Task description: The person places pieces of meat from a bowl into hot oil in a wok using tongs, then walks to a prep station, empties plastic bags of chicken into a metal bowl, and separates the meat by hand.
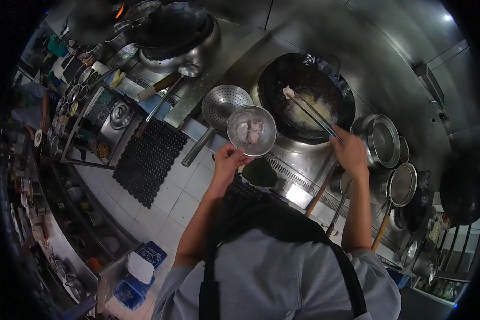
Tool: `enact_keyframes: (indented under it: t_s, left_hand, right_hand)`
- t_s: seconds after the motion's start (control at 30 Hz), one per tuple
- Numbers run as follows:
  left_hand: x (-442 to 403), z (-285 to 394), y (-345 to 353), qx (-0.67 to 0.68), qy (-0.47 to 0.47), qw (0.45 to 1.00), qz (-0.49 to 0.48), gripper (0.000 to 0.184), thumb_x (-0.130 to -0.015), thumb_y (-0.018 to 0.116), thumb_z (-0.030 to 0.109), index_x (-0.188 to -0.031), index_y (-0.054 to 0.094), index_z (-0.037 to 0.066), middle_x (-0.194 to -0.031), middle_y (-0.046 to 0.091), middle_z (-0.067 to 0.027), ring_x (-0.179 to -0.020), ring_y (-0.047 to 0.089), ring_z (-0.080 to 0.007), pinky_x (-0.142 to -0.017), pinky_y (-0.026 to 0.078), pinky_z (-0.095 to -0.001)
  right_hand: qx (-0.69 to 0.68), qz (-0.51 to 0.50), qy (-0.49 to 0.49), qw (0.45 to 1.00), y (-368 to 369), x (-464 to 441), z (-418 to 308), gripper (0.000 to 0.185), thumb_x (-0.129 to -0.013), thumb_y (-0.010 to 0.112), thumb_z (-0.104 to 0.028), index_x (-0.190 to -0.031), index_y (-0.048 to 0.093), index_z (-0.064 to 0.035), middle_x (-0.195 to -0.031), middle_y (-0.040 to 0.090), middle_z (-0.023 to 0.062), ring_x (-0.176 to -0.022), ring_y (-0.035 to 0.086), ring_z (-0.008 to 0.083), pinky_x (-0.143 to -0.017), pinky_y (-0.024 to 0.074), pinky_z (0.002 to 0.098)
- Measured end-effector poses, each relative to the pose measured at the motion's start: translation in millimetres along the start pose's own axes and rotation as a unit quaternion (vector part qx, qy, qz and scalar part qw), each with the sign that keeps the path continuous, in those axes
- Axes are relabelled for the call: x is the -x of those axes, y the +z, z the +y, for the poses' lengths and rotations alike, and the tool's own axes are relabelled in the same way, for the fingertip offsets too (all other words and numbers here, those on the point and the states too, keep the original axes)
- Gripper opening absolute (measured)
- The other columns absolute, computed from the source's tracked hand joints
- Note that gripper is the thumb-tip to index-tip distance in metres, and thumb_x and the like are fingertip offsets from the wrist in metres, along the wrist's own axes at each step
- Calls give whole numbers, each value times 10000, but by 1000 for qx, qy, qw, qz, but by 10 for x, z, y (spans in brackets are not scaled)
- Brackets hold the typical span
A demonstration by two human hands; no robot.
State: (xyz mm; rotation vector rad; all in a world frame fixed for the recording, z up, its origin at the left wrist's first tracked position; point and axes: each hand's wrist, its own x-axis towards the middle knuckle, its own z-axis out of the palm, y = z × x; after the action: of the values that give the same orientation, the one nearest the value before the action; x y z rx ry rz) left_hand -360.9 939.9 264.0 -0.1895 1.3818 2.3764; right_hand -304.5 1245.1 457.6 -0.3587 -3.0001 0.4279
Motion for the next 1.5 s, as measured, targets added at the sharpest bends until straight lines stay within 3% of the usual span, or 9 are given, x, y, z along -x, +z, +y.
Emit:
enact_keyframes:
  t_s: [0.23, 0.33, 0.4, 0.5, 0.6, 0.8, 1.07, 1.3, 1.5]
  left_hand:
    - [27, 11, 42, 23, -19, 999, -15, 135, -920, 625, 71, -856, 527, 4, -863, 677, -148, -759, 708, -248, -685, 603, -319]
    - [39, 2, -1, 35, -14, 999, -7, 123, -924, 622, 72, -867, 535, 6, -876, 681, -156, -773, 711, -242, -686, 601, -312]
    - [47, 23, -21, 21, -9, 1000, -7, 119, -925, 620, 71, -873, 539, 2, -879, 678, -152, -770, 709, -243, -693, 601, -312]
    - [37, 67, 20, -2, 1, 1000, -18, 118, -926, 620, 70, -881, 545, -9, -881, 668, -139, -767, 706, -241, -703, 603, -313]
    - [16, 59, 36, -17, 9, 1000, -19, 124, -925, 621, 69, -883, 545, -21, -873, 653, -124, -761, 702, -236, -706, 606, -315]
    - [-43, 15, -24, -16, 24, 1000, -6, 122, -920, 621, 65, -894, 552, -33, -860, 641, -116, -750, 697, -222, -694, 606, -311]
    - [-22, 112, 69, -38, 16, 999, -25, 127, -919, 620, 65, -892, 554, -40, -865, 647, -128, -743, 698, -225, -687, 611, -314]
    - [-42, -51, -52, -17, 5, 1000, -19, 130, -918, 631, 80, -883, 550, -16, -867, 667, -137, -755, 706, -232, -696, 608, -322]
    - [172, 14, -101, -7, -13, 999, -31, 135, -923, 633, 85, -867, 541, 4, -867, 680, -143, -768, 711, -241, -700, 605, -325]
  right_hand:
    - [59, -31, 60, 996, 777, -665, 767, 379, -880, 635, -277, -1212, 650, -95, -1038, 675, 211, -998, 634, 383, -852, 504, 460]
    - [13, 9, 70, 997, 361, -369, 279, 392, -866, 644, -287, -1192, 653, -71, -1027, 671, 229, -996, 636, 398, -864, 498, 466]
    - [-21, -27, 2, 999, 185, -133, -2, 406, -869, 634, -298, -1210, 642, -79, -1019, 678, 213, -973, 641, 396, -847, 502, 473]
    - [39, -141, -64, 987, 335, 111, -293, 419, -893, 616, -308, -1269, 603, -123, -967, 696, 177, -944, 646, 372, -801, 514, 471]
    - [84, -139, -98, 982, 716, 121, -199, 430, -910, 594, -306, -1306, 572, -137, -977, 692, 169, -930, 650, 365, -799, 515, 469]
    - [50, -179, -40, 982, 368, 387, -385, 397, -897, 592, -280, -1261, 614, -122, -959, 686, 178, -912, 646, 374, -790, 504, 478]
    - [94, -142, -82, 982, 685, 331, -210, 412, -910, 583, -303, -1288, 591, -141, -885, 675, 194, -865, 645, 387, -760, 495, 491]
    - [-27, -47, 7, 999, 150, 171, 143, 369, -876, 632, -263, -1215, 652, -118, -913, 682, 204, -898, 649, 383, -790, 497, 468]
    - [4, -18, 75, 997, 618, -473, 926, 422, -854, 656, -287, -1211, 646, -64, -1084, 665, 220, -1058, 622, 385, -901, 493, 440]
